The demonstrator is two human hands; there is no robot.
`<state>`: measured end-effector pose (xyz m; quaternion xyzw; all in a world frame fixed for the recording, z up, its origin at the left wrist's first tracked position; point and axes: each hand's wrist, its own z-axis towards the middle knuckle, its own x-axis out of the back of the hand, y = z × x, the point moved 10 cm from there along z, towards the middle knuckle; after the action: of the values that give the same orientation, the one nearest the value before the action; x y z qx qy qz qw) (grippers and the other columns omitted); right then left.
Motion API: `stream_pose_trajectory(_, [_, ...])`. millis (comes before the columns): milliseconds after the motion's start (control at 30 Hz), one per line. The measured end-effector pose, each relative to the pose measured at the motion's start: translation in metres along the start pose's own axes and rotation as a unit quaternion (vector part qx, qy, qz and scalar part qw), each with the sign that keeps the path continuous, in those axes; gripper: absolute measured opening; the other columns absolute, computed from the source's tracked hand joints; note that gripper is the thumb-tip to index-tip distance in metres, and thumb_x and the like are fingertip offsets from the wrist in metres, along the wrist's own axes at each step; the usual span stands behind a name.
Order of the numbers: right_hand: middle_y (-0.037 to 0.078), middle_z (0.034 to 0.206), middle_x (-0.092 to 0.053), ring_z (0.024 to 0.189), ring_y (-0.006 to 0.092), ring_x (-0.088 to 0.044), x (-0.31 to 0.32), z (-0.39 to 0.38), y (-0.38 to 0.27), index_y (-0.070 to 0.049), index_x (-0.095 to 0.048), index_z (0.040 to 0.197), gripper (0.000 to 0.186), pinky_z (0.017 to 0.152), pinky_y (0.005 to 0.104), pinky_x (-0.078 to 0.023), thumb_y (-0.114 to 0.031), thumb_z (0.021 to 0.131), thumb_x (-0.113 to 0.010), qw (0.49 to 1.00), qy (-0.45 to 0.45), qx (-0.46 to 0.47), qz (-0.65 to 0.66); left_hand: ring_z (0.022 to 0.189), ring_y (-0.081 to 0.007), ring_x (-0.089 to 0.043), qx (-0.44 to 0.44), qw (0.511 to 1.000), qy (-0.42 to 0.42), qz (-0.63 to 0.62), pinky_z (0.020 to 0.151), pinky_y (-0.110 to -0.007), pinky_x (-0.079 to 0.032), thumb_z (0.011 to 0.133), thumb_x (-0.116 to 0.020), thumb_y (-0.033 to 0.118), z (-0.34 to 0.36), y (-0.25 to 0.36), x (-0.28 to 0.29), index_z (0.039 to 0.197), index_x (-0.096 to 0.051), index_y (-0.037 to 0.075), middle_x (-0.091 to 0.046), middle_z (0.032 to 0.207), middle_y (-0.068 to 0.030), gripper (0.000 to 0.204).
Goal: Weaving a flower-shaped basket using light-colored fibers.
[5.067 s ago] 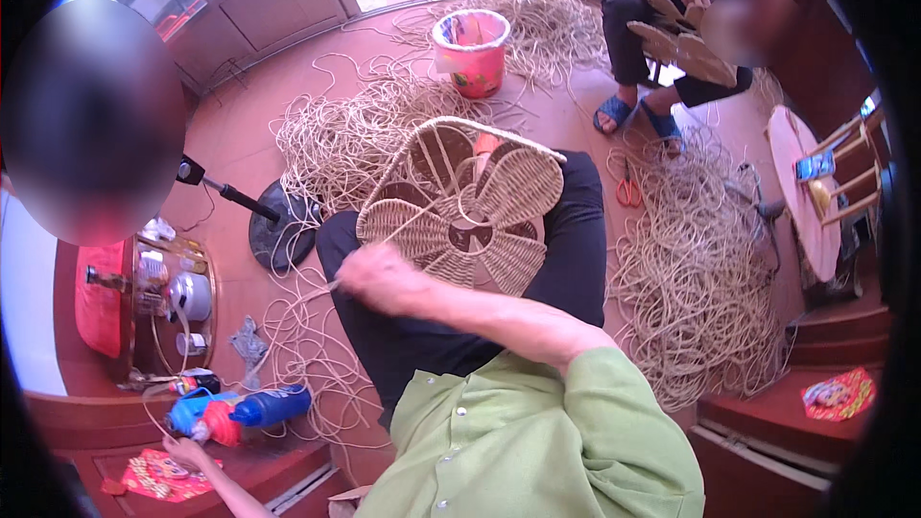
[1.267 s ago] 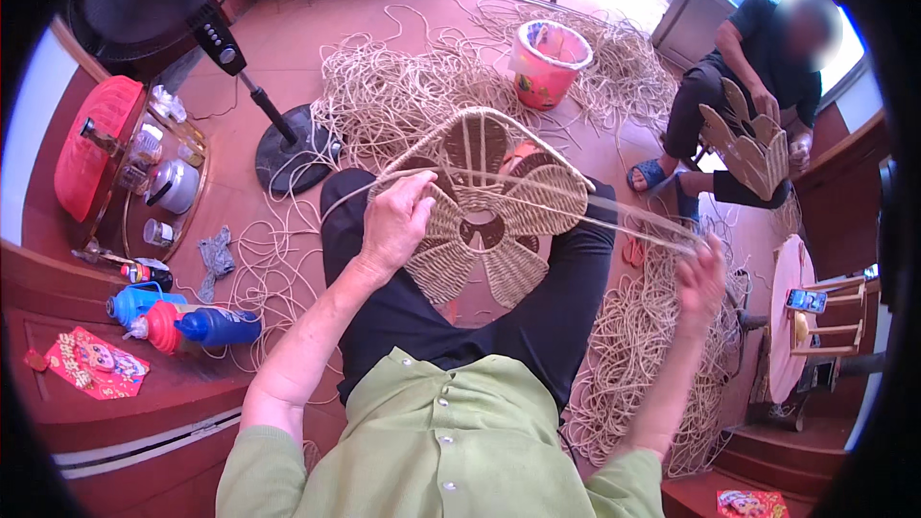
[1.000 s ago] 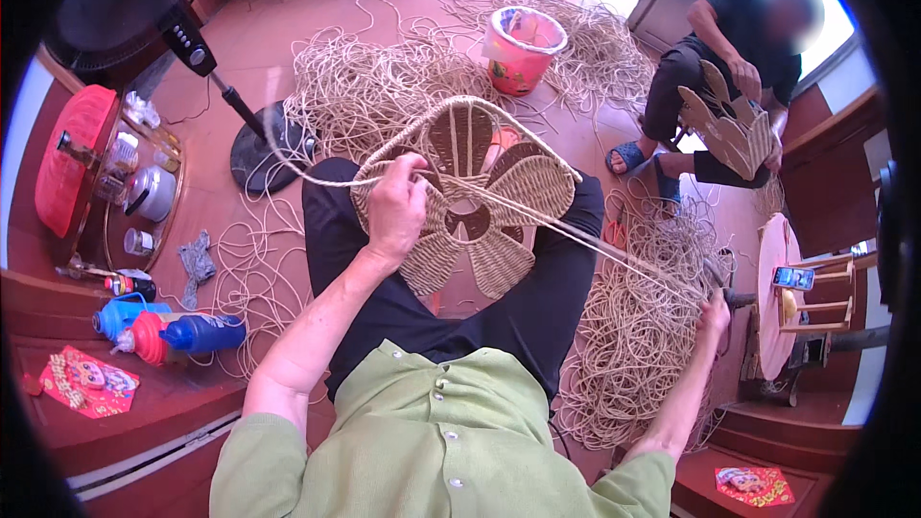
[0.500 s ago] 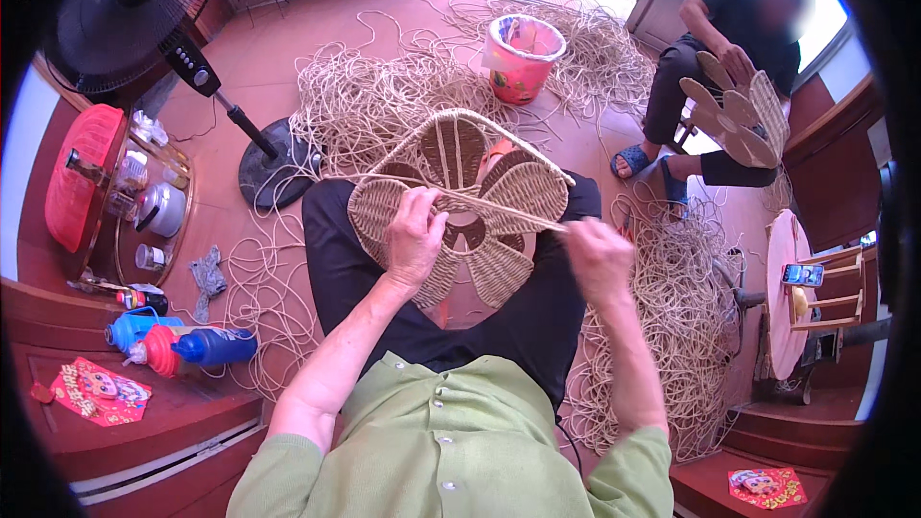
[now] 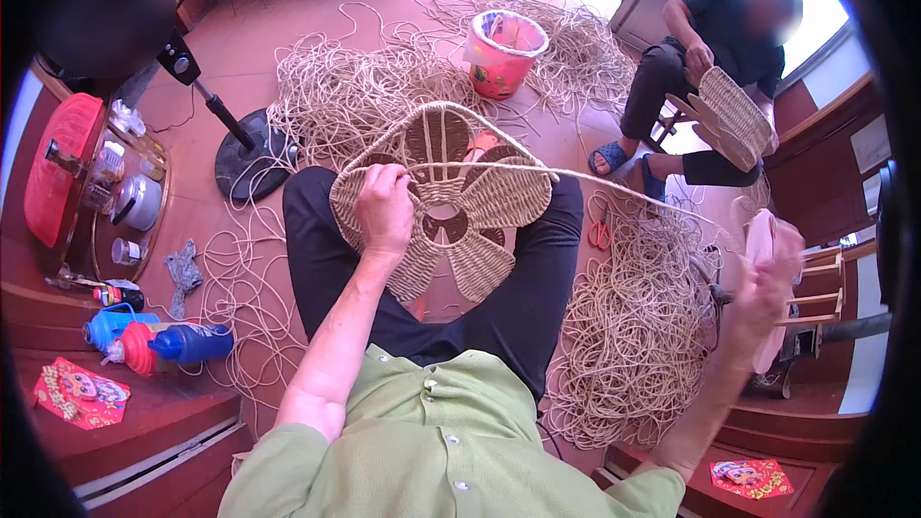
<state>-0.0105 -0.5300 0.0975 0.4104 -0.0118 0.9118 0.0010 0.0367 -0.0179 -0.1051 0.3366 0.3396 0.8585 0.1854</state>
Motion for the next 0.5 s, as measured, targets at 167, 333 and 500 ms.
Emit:
stream_pose_trajectory(167, [0.014, 0.102, -0.069, 0.090, 0.0293, -0.069, -0.116, -0.058, -0.266, -0.006, -0.062, 0.107, 0.024, 0.074, 0.0373, -0.055, -0.007, 0.084, -0.069, 0.835, -0.222, 0.158, 0.478, 0.081, -0.0350, -0.067, 0.102, 0.983, -0.091, 0.122, 0.067, -0.048, -0.049, 0.084, -0.061, 0.004, 0.019, -0.001, -0.034, 0.101, -0.056, 0.009, -0.067, 0.086, -0.0153, 0.019])
stream_pose_trajectory(333, [0.019, 0.121, -0.061, 0.101, 0.0404, -0.064, -0.207, -0.059, -0.379, -0.006, -0.052, 0.118, 0.026, 0.082, 0.0488, -0.051, -0.011, 0.092, -0.054, 0.816, -0.321, 0.160, 0.453, 0.085, -0.0444, -0.066, 0.185, 0.972, -0.135, 0.059, 0.070, -0.053, -0.049, 0.084, -0.059, 0.003, 0.025, -0.016, -0.044, 0.114, -0.043, 0.008, -0.065, 0.088, -0.0294, 0.035])
stream_pose_trajectory(500, [0.023, 0.088, -0.068, 0.088, 0.0421, -0.067, -0.241, -0.055, -0.409, -0.006, -0.050, 0.105, 0.016, 0.075, 0.0506, -0.050, -0.012, 0.091, -0.053, 0.781, -0.355, 0.150, 0.492, 0.062, -0.0170, -0.064, 0.313, 0.872, -0.284, -0.248, 0.046, -0.029, -0.045, 0.081, -0.054, -0.004, -0.005, -0.038, -0.063, 0.155, -0.012, 0.011, -0.067, 0.091, -0.0093, 0.086])
